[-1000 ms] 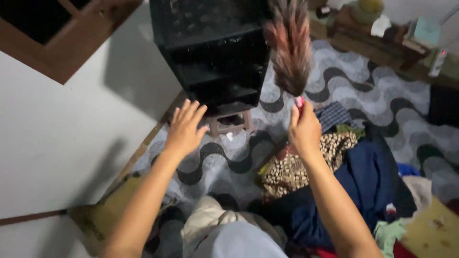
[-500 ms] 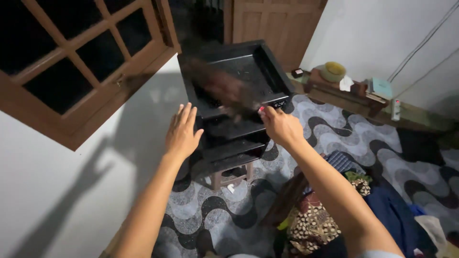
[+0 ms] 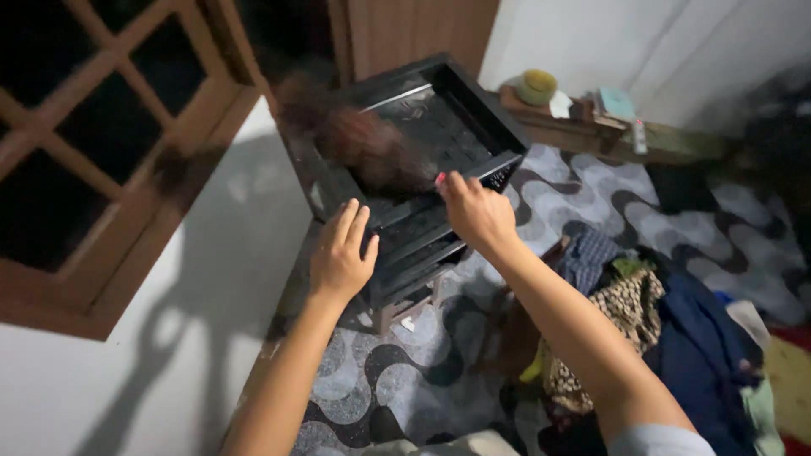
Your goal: The person uses a feather duster to wipe the top and sides of a black plastic storage unit. They repeatedly move the duster across the surface and edges, occasionally adjusting their grip, while clothes remain piled on a nearby chair.
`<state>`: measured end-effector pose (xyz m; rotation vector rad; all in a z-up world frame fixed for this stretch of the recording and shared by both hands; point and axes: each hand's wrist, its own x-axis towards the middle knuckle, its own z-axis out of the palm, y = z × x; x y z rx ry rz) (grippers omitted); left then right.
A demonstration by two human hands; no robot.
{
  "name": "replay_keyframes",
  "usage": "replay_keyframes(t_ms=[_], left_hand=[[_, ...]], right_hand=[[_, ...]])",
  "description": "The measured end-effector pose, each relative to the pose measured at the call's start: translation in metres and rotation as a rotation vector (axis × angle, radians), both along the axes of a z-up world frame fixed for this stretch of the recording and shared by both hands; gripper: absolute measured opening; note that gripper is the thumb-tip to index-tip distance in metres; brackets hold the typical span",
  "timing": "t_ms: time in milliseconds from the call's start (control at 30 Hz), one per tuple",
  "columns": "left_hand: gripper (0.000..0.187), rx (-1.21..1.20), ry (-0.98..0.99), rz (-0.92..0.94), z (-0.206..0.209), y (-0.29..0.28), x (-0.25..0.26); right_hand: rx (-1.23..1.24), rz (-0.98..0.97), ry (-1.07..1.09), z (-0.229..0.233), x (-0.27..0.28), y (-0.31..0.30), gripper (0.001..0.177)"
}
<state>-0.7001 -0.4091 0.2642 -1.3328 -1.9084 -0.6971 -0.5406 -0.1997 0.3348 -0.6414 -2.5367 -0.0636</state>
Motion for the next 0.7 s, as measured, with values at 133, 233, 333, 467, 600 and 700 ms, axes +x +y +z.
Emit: replay_keyframes(t_ms=[133, 233, 333, 467, 600, 700], left_hand=[[0.051, 0.088, 0.027, -0.014, -0.002, 0.005, -0.003], [0.046, 0.187, 0.045, -0.054, -0.001, 0.009, -0.003], [0.045, 0.190, 0.077, 0.011, 0.002, 0.011, -0.001], [0.045, 0.205, 0.068, 0.007, 0.003, 0.008, -0.002], [0.043, 0.144, 0.029, 0.067, 0.014, 0.005, 0.007], [0.044, 0.103, -0.038, 0.057, 0.029, 0.009, 0.010]], right_hand=[[-0.100, -0.135, -0.064, -0.008, -0.006, 0.004, 0.026], [0.077, 0.046, 0.027, -0.009, 0.001, 0.003, 0.029], [0.084, 0.032, 0.053, -0.018, 0.003, 0.020, 0.030], [-0.121, -0.147, -0.028, -0.032, 0.000, 0.040, 0.031], [-0.104, -0.029, -0.061, -0.021, 0.008, 0.045, 0.032], [-0.178, -0.153, -0.076, -0.019, 0.010, 0.061, 0.030]])
